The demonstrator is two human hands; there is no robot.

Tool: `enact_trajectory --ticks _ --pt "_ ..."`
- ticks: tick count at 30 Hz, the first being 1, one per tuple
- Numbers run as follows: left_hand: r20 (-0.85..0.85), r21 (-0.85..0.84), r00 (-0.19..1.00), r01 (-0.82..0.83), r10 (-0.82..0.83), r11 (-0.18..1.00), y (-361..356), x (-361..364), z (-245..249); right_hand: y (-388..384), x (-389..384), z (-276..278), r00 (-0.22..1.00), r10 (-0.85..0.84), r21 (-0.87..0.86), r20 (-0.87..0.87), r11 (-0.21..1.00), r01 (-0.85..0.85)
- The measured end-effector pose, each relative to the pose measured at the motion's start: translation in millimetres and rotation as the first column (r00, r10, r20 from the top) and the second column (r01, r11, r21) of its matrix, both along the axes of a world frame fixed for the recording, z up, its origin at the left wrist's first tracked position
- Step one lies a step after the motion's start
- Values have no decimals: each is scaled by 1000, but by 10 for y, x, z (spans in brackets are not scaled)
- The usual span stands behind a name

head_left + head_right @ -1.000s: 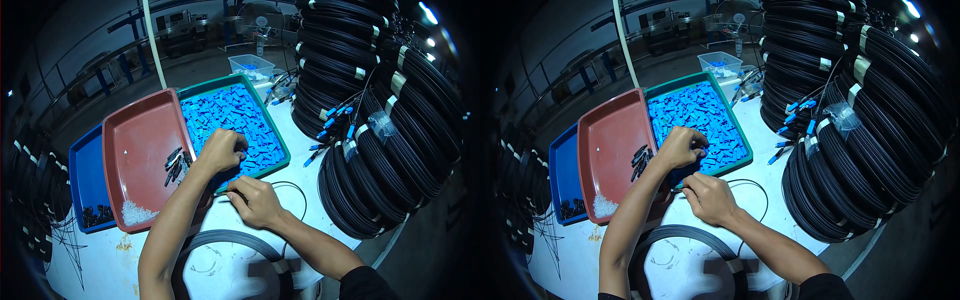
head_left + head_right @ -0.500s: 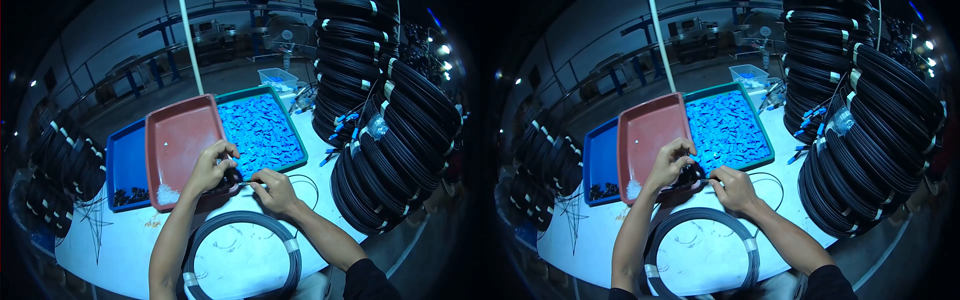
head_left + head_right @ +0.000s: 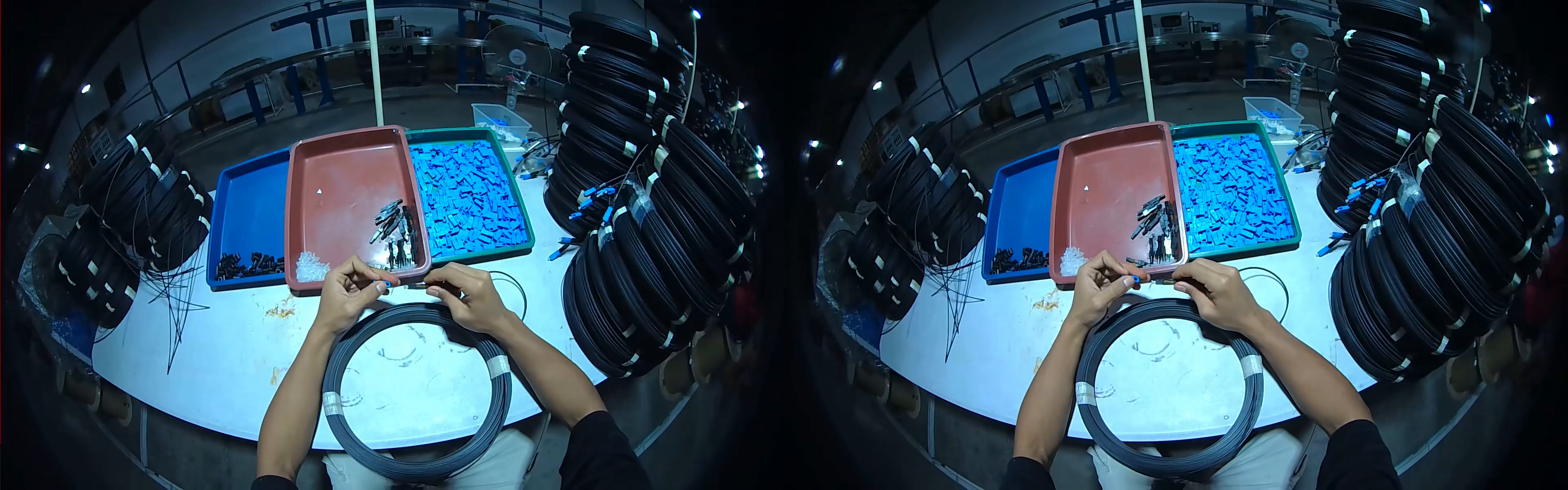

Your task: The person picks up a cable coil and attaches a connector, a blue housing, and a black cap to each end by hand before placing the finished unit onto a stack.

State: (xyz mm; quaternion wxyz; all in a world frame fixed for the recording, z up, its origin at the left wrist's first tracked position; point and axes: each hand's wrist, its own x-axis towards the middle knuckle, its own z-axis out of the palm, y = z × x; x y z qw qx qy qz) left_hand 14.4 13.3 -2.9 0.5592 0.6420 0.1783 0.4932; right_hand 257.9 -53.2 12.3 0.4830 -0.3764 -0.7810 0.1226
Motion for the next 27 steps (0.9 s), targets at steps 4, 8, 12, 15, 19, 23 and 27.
enact_trajectory --ticks 4,8,12,15,19,23,27 --pt "-121 -129 990 -91 75 987 -106 4 35 -15 -21 19 1000 25 -10 10 1000 -24" --pt "-204 -18 974 -107 102 994 -128 33 21 20 -18 -27 997 74 29 -9 997 -73" --pt "-212 -14 974 -81 76 997 -193 59 108 -10 -9 -4 991 129 31 27 991 -130" --pt "-222 -56 975 -42 29 998 -218 57 110 0 -2 -22 989 136 30 64 990 -138" --pt "-196 6 980 -36 36 999 -251 68 111 -41 -15 20 989 135 -14 67 991 -134" --pt "-241 209 960 -94 144 973 -278 105 121 -12 -54 -14 989 143 58 34 988 -145" --pt "-254 188 957 -90 137 978 -298 128 116 -29 -72 -20 984 176 8 -10 984 -176"
